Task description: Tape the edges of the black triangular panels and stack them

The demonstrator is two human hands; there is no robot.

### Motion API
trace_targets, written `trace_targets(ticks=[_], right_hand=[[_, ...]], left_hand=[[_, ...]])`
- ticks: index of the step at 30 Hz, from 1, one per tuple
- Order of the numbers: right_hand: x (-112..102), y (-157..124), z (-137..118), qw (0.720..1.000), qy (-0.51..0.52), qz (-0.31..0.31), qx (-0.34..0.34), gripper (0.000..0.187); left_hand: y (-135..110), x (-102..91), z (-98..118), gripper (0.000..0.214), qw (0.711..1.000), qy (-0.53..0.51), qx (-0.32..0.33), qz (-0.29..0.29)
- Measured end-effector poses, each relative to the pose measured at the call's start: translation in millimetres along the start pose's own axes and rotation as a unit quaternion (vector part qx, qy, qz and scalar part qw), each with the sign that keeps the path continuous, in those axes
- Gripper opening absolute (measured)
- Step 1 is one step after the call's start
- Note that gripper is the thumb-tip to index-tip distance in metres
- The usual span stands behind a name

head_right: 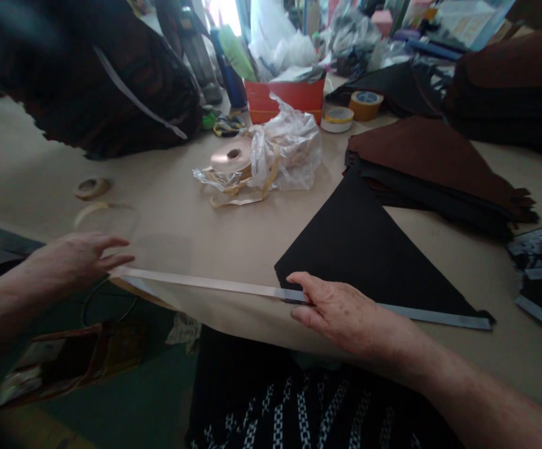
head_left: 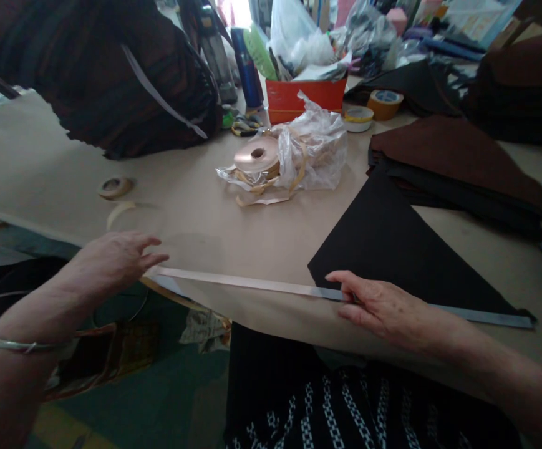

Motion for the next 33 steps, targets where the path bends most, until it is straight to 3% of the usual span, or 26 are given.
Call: trace_targets(ticks=[3, 7, 9, 11, 15, 18, 22, 25, 33], right_hand=[[-6.2, -1.3, 1.7, 0.994, 0.090, 0.034, 0.058, 0.018], [-5.4, 0.1, -2.6, 0.987, 0.111, 0.088, 0.078, 0.019], [-7.6, 2.3, -7.9, 0.981, 0.125, 0.128, 0.072, 0.019], [-9.2, 4.5, -12.4, 0.977, 0.142, 0.143, 0.063, 0.020], [-1.7, 6.8, -9.0, 0.978, 0.151, 0.111, 0.092, 0.025], [11.0, 6.7, -0.7, 0.971, 0.179, 0.094, 0.125, 0.018], [23.1, 7.4, 3.7, 0.969, 0.153, 0.111, 0.159, 0.039], [25.5, 8.1, -0.8, 0.974, 0.111, 0.126, 0.155, 0.051], [32.4, 6.7, -5.8, 0.985, 0.019, 0.139, 0.100, 0.039]], left_hand=[[-18.8, -1.3, 69.4, 0.033, 0.988, -0.047, 0.139, 0.047], [-51.3, 14.2, 166.2, 0.019, 0.950, -0.151, 0.273, 0.031], [-62.2, 23.9, 200.9, 0.015, 0.940, -0.148, 0.306, 0.012], [-66.5, 30.1, 221.7, 0.012, 0.942, -0.135, 0.306, 0.008], [-64.5, 31.7, 234.7, 0.011, 0.953, -0.108, 0.284, 0.013], [-60.5, 29.4, 236.6, 0.010, 0.955, -0.094, 0.281, 0.005], [-54.6, 28.4, 240.0, 0.009, 0.955, -0.080, 0.287, -0.006], [-50.8, 30.2, 241.7, 0.011, 0.952, -0.075, 0.296, -0.009], [-46.0, 32.8, 238.7, 0.012, 0.947, -0.094, 0.308, -0.013]])
Point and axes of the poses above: each hand's wrist, its own y-axis towards the middle knuckle, its own x-axis out of the palm, z = x × y, the point moved 4 cm from there along y, towards the middle knuckle, and after that the axes turned 12 degrees about z, right-handed, at the moved point
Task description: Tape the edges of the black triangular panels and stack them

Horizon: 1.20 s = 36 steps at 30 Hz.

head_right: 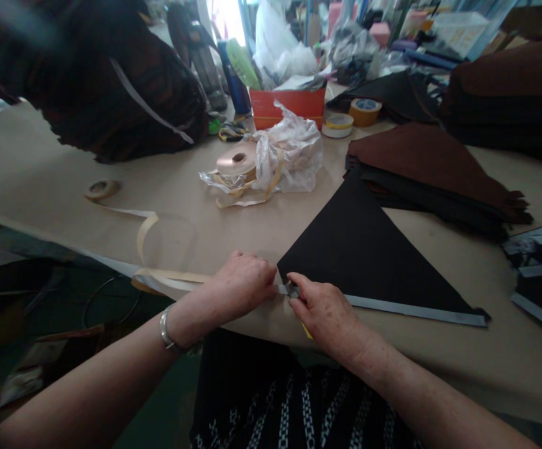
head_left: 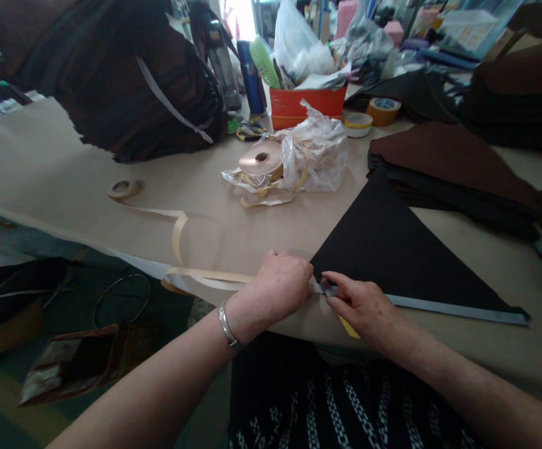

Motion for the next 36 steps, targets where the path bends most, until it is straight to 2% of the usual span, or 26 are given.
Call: trace_targets(ticks=[4, 7, 9, 11, 13, 15, 18, 21, 23, 25, 27, 29, 32, 36], right_hand=[[4.1, -2.6, -0.7, 0.998, -0.059, 0.006, -0.033, 0.037], [6.1, -3.9, -2.4, 0.995, -0.091, 0.010, -0.045, 0.031], [8.9, -3.9, -3.6, 0.994, -0.101, -0.001, -0.044, 0.025], [10.3, -3.4, -5.3, 0.995, -0.090, -0.016, -0.041, 0.025], [4.5, -2.5, -6.2, 0.998, -0.054, -0.018, -0.031, 0.033], [-11.9, -2.1, -2.7, 1.000, 0.005, -0.015, -0.007, 0.040], [-54.9, -2.9, 20.8, 0.994, 0.091, 0.011, 0.053, 0.032], [-102.5, -3.7, 71.5, 0.981, 0.119, 0.088, 0.128, 0.024], [-125.5, -4.6, 110.3, 0.973, 0.089, 0.136, 0.161, 0.023], [-139.8, -7.0, 143.1, 0.970, -0.011, 0.163, 0.178, 0.023], [-145.1, -11.6, 166.1, 0.959, -0.120, 0.160, 0.200, 0.027], [-143.7, -17.8, 178.9, 0.949, -0.172, 0.139, 0.224, 0.031], [-137.0, -29.0, 181.5, 0.953, -0.179, 0.094, 0.227, 0.026], [-132.0, -59.2, 174.6, 0.956, -0.157, 0.015, 0.248, 0.023]], left_hand=[[-1.9, -4.7, 2.1, 0.013, 1.000, -0.030, -0.006, -0.008], [-7.2, -10.9, 13.9, 0.013, 0.997, -0.075, 0.001, -0.023], [-12.3, -15.6, 25.4, 0.012, 0.989, -0.143, 0.021, -0.032], [-17.4, -19.9, 33.1, 0.012, 0.968, -0.248, 0.029, -0.034], [-20.7, -21.9, 29.9, 0.015, 0.949, -0.315, -0.008, -0.017], [-23.2, -20.4, 16.7, 0.020, 0.950, -0.304, -0.073, 0.010], [-28.2, -14.6, -4.8, 0.019, 0.951, -0.279, -0.128, 0.030], [-34.1, -8.9, -16.2, 0.020, 0.939, -0.312, -0.136, 0.044], [-36.2, -6.2, -16.8, 0.021, 0.927, -0.345, -0.131, 0.062], [-35.0, -2.3, -12.3, 0.019, 0.917, -0.375, -0.115, 0.071], [-30.2, 3.4, -4.7, 0.019, 0.911, -0.395, -0.093, 0.072], [-23.0, 9.9, 3.1, 0.020, 0.910, -0.401, -0.071, 0.081], [-12.6, 18.2, 13.3, 0.017, 0.922, -0.374, -0.038, 0.089], [-7.8, 23.1, 23.7, 0.017, 0.950, -0.306, 0.015, 0.059]])
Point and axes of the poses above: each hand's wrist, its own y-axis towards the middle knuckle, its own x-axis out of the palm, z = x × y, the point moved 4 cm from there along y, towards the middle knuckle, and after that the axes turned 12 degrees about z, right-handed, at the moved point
